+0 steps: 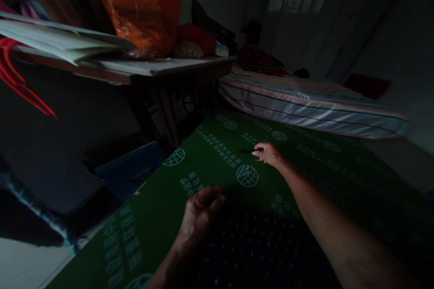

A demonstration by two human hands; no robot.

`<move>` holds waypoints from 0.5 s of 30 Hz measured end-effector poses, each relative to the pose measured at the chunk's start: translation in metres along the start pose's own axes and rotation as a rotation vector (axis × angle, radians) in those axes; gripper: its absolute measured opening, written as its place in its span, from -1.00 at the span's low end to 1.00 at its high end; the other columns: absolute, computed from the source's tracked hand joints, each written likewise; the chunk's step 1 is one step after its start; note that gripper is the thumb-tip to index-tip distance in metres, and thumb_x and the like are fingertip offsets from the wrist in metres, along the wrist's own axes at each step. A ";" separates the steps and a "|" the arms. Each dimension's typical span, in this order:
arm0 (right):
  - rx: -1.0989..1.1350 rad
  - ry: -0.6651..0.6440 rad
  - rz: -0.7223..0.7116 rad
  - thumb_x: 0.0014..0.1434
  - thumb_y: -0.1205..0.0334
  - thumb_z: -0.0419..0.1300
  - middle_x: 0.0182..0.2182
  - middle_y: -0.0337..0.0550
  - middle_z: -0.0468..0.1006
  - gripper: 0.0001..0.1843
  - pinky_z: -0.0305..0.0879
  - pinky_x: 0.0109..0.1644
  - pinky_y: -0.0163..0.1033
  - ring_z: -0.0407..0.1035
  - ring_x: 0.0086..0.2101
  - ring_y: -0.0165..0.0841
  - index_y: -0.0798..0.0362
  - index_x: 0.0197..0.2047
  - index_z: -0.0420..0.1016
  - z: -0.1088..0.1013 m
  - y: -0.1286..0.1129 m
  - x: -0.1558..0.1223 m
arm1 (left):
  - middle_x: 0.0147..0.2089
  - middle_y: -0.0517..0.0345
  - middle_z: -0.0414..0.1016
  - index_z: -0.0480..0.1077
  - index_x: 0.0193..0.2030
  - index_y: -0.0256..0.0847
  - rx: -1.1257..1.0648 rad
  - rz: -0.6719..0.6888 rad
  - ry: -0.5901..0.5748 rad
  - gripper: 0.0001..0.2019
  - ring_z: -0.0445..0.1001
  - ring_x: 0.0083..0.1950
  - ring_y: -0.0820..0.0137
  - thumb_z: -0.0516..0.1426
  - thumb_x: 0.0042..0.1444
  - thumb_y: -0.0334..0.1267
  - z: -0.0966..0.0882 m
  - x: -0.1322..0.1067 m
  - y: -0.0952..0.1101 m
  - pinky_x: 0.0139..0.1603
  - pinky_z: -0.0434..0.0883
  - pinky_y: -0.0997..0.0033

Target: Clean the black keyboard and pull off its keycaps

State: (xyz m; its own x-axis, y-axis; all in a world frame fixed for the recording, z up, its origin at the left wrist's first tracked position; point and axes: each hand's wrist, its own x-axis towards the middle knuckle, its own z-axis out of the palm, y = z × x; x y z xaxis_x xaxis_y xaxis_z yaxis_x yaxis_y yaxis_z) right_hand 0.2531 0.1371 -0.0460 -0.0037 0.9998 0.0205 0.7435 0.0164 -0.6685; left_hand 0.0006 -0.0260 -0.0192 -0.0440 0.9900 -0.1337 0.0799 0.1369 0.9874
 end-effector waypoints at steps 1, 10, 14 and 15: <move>0.018 -0.001 0.011 0.08 0.14 0.20 -0.70 -0.35 0.35 -0.69 0.12 -0.62 -0.45 0.23 -0.71 -0.53 0.11 -0.12 0.48 -0.003 -0.001 -0.003 | -0.44 0.17 0.54 0.48 -0.33 -0.23 -0.007 -0.002 0.002 -0.73 0.43 -0.45 0.40 0.25 -0.21 -0.14 0.000 0.000 0.000 -0.47 0.34 0.49; 0.165 0.012 0.089 0.20 -0.11 -0.03 -0.75 -0.32 0.36 -0.45 0.14 -0.66 -0.45 0.23 -0.75 -0.52 0.13 0.03 0.39 -0.042 -0.020 -0.076 | -0.42 0.16 0.56 0.44 -0.33 -0.22 -0.096 0.017 -0.046 -0.76 0.49 -0.36 0.35 0.24 -0.18 -0.19 0.003 0.001 -0.001 -0.34 0.39 0.42; 0.354 -0.044 0.023 0.10 -0.10 0.09 -0.71 -0.27 0.41 -0.50 0.10 -0.68 -0.45 0.21 -0.75 -0.53 0.18 -0.14 0.47 -0.043 -0.033 -0.122 | -0.40 0.16 0.56 0.44 -0.33 -0.22 -0.132 0.031 -0.060 -0.76 0.48 -0.38 0.38 0.24 -0.18 -0.19 0.004 0.000 -0.003 -0.36 0.38 0.44; 0.375 -0.058 0.012 0.08 -0.10 0.11 -0.71 -0.28 0.42 -0.52 0.11 -0.67 -0.45 0.21 -0.75 -0.52 0.17 -0.17 0.46 -0.041 -0.036 -0.133 | -0.40 0.16 0.55 0.44 -0.33 -0.23 -0.139 0.034 -0.066 -0.76 0.48 -0.39 0.38 0.24 -0.19 -0.19 0.004 0.001 -0.003 -0.38 0.37 0.44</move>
State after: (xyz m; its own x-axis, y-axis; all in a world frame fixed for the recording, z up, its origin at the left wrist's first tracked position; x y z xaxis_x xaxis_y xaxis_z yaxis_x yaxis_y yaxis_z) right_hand 0.2541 0.0032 0.0058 -0.0422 0.9988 -0.0244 0.4473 -0.0029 -0.8944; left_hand 0.0040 -0.0255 -0.0228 0.0225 0.9946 -0.1012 -0.0584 0.1023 0.9930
